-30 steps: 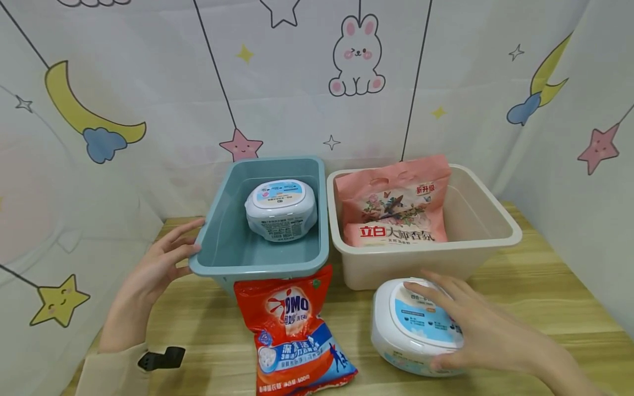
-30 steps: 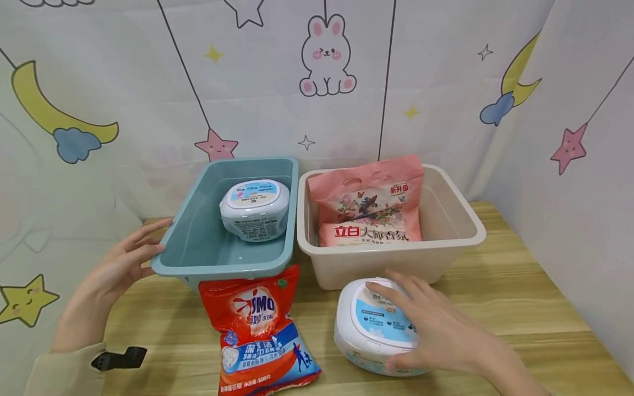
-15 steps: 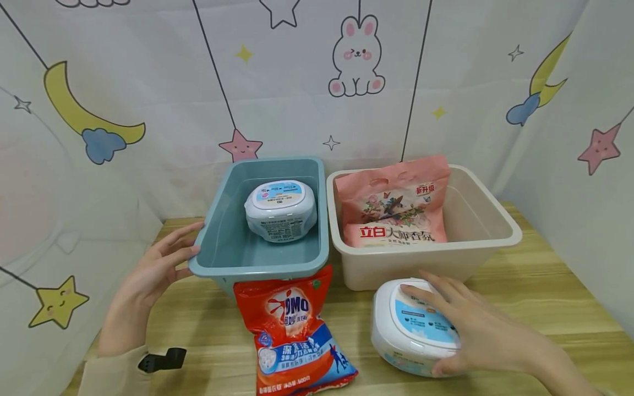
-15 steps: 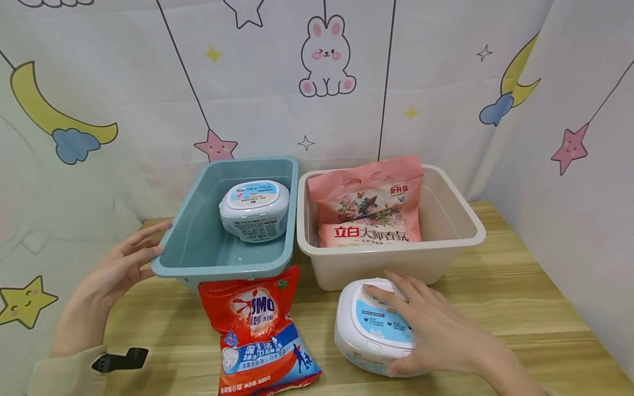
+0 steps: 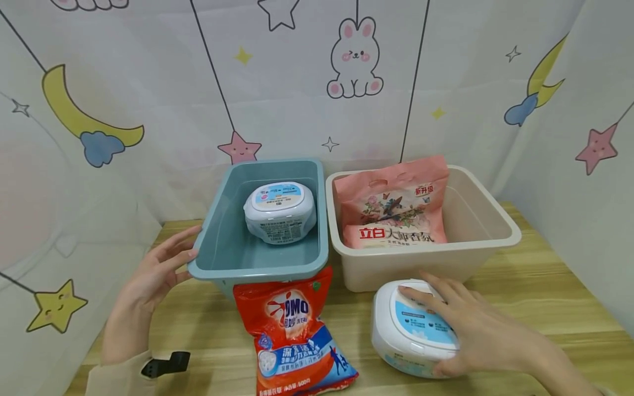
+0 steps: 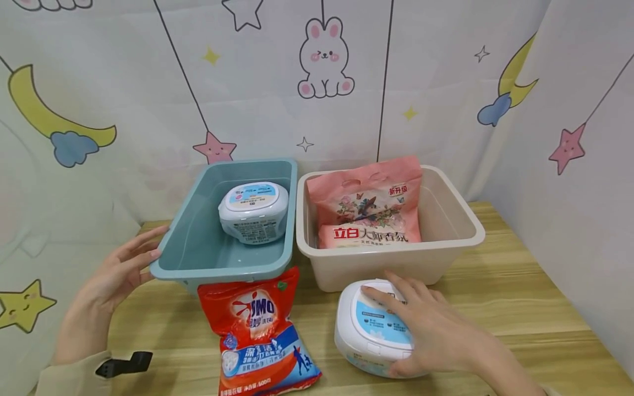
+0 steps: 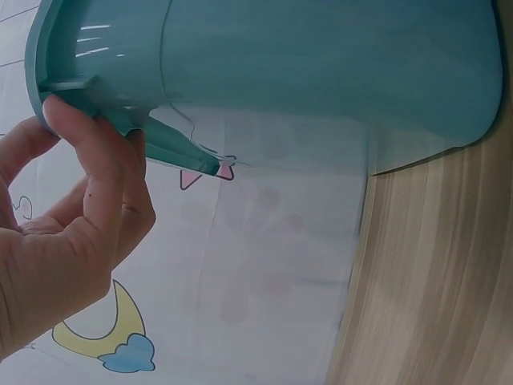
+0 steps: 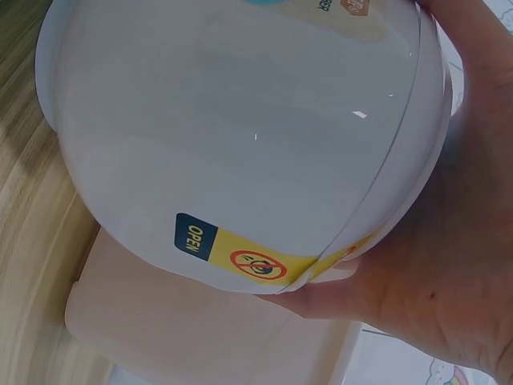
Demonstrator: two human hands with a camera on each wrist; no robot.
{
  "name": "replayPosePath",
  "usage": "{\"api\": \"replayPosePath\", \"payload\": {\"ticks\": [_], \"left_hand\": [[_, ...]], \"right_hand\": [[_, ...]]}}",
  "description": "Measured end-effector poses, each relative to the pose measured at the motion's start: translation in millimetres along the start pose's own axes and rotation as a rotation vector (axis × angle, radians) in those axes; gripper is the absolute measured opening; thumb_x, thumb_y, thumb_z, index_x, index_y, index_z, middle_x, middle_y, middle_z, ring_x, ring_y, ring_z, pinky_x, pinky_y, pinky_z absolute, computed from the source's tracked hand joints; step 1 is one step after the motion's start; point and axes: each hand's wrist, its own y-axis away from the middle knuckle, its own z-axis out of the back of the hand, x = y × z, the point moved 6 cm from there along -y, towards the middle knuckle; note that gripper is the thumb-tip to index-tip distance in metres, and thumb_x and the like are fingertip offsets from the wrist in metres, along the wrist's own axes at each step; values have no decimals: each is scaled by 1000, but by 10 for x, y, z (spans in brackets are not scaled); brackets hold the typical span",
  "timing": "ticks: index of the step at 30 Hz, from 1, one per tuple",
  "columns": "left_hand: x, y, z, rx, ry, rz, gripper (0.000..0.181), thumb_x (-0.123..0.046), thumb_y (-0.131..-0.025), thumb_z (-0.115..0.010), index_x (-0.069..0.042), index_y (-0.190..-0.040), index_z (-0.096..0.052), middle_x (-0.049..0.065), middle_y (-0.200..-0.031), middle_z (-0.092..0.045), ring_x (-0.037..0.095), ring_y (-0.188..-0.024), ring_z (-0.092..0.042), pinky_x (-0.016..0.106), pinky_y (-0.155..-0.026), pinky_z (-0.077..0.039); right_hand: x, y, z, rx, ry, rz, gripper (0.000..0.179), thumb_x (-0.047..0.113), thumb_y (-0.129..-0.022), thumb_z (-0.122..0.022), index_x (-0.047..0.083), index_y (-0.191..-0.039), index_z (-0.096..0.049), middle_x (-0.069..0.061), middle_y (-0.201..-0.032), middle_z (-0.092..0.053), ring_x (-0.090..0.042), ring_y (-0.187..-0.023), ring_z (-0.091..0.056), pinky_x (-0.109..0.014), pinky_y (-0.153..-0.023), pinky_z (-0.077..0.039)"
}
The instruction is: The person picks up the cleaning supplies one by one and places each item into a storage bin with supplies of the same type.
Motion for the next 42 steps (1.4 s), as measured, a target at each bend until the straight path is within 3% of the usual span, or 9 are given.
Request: {"api": "replayPosePath", "payload": {"ticks": [19,28,42], "left_hand": [[-27,42,-3,0,45,-62,49,-1,-99,-46,-14,-146,-43,-8,-119,-60,8,-97,-68,25,-78,-57],[-4,52,-5,-18,24,-36,50,-2,-98,-48,-14,-146,-42,-9,-120,-58,6,-100,-67,24,-80,-56],[-12,49,-18,-45,22,-20,51,-4,-98,-51,-12,-147,-40,-9,-121,-58,6,-100,-67,24,-81,-56]], "right_hand": [[37,-54,-16,-90,127,63,110,63,-56,-81,45,-148,-25,-6,-148,-34,-22,-127,-38,-55,-91,-42],[13,-52,-14,-95,133,70,104,68,-59,-77,45,-147,-28,-5,-143,-38,-26,-122,-43,-58,-86,-44],[24,-56,9,-116,145,104,101,70,-61,-75,43,-147,-29,-4,-142,-40,-22,-123,-42,-54,-87,-44]]}}
